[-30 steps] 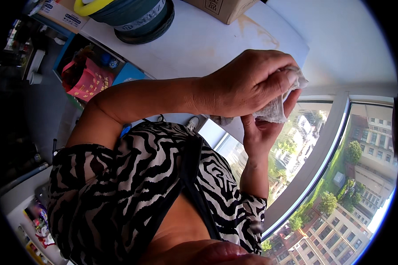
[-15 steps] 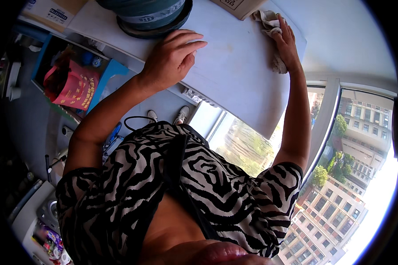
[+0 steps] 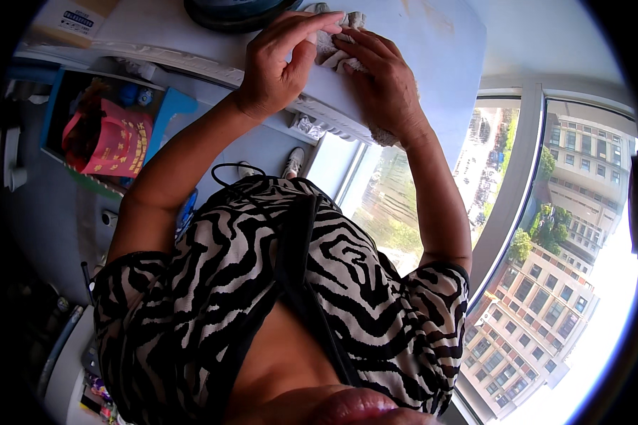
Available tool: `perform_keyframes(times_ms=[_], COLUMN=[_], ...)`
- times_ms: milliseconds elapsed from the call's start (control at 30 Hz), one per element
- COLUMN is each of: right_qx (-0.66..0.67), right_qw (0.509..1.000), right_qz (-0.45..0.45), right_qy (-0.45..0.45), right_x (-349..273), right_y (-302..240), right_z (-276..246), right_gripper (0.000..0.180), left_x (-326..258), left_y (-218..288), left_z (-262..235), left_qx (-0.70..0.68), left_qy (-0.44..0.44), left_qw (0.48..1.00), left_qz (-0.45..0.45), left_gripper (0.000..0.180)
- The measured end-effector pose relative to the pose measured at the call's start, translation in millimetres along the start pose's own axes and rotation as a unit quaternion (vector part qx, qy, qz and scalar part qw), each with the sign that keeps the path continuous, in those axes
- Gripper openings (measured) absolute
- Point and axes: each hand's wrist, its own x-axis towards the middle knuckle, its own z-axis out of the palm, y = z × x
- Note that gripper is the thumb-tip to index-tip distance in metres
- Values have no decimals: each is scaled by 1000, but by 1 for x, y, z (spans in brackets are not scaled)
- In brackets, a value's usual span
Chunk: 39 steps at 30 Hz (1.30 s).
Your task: The person cleans a white cabinet surface using a cloth. They first move a red bag and a stack of buckets to clear the area, then wipe the surface thoroughly with the cloth.
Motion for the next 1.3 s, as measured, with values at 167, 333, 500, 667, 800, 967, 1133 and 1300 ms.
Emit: perform_keyframes(times_ms=[167,333,500,667,800,967,1133,1300], right_qx=[98,252,-147,-135,-73,362,735,818], right_qw=[994,899,893,967,987,918,545,269], right_qz=[11,283,388,192,117,152,394,392], right_qy=[-43,220,176,102,79,-51,-85,-324], right_x=[-26,-80,-90,-10,7,8,23,41], right_y=[-42,29,127,55,-17,-109,-153,-170], right_z=[-14,-78,-76,-18,13,51,107,178], right_gripper=[30,29,40,24,27,25,37,46], left_x=[-3,-21,-45,-62,-77,-105,-128,-173], left_y=[3,4,12,13,17,24,49,73], left_z=[-10,-31,-51,-77,-88,-116,-151,-194], left_qx=[-17,-48,-48,6,27,-57,-302,-315], left_qy=[-28,-45,-48,-24,11,59,166,239], left_qw=[999,997,998,999,999,984,863,780], left_qz=[0,46,-6,-27,-23,-157,-369,-484], left_gripper=[33,32,35,31,37,40,44,46])
